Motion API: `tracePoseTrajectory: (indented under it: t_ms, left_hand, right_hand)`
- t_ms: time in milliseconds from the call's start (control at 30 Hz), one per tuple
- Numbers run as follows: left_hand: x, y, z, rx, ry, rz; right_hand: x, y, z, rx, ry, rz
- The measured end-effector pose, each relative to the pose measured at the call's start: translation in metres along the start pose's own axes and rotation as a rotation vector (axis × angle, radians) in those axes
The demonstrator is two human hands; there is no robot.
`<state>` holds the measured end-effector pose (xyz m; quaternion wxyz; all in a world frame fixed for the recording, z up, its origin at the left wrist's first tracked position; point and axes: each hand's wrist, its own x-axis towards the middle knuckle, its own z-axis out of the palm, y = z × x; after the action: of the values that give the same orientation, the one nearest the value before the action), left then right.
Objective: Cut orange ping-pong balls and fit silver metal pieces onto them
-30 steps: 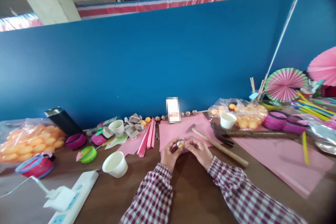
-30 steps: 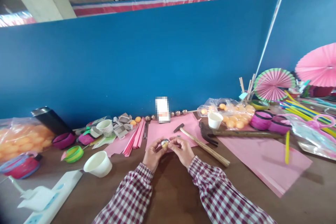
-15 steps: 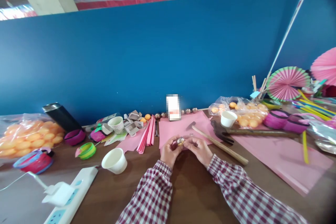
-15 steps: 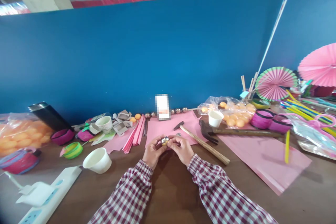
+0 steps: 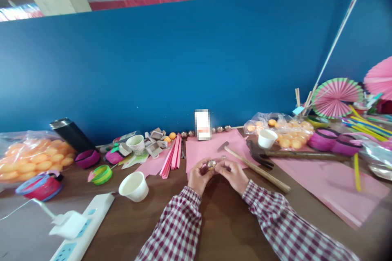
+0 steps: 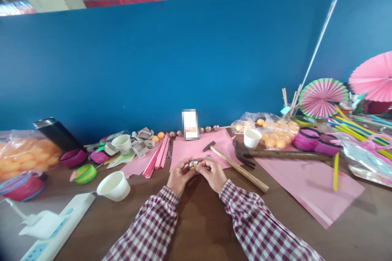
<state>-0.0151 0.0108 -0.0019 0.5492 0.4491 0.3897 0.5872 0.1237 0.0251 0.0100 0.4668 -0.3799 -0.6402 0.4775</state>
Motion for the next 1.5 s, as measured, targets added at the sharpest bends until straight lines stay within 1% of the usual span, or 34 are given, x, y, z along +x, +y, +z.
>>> tracePoseTrajectory:
  t_ms: [200,567,733,1200,1500]
  left_hand:
    - [-0.0001,0.0007,-0.0001,-0.010,-0.003,-0.009]
    - [0.0008,-0.0023,-0.0010,-0.010,-0.007,0.001]
    - [0.0002,-0.0030,-0.0020,0.014,-0.019,0.022]
    - [0.0005,-0.0038,-0.0017,0.031,-0.028,0.012]
    - [-0.0001,-0.0012,-0.0002,0.080,-0.009,0.031]
  right_hand:
    - [0.0002,0.0037,-0.0004,-0.031,0.002,-0.009]
    - [-0.0007,-0.0009,-0.0016,-0.087,-0.013,-0.032]
    - [-0.0002,-0.0006,-0.0014,-0.099,-0.019,-0.037]
    - [-0.0004,0.0009,-0.0043,-0.157,-0.043,-0.058]
    - [0.0008,-0.0002,-0.0050,-0.178,-0.057,-0.060]
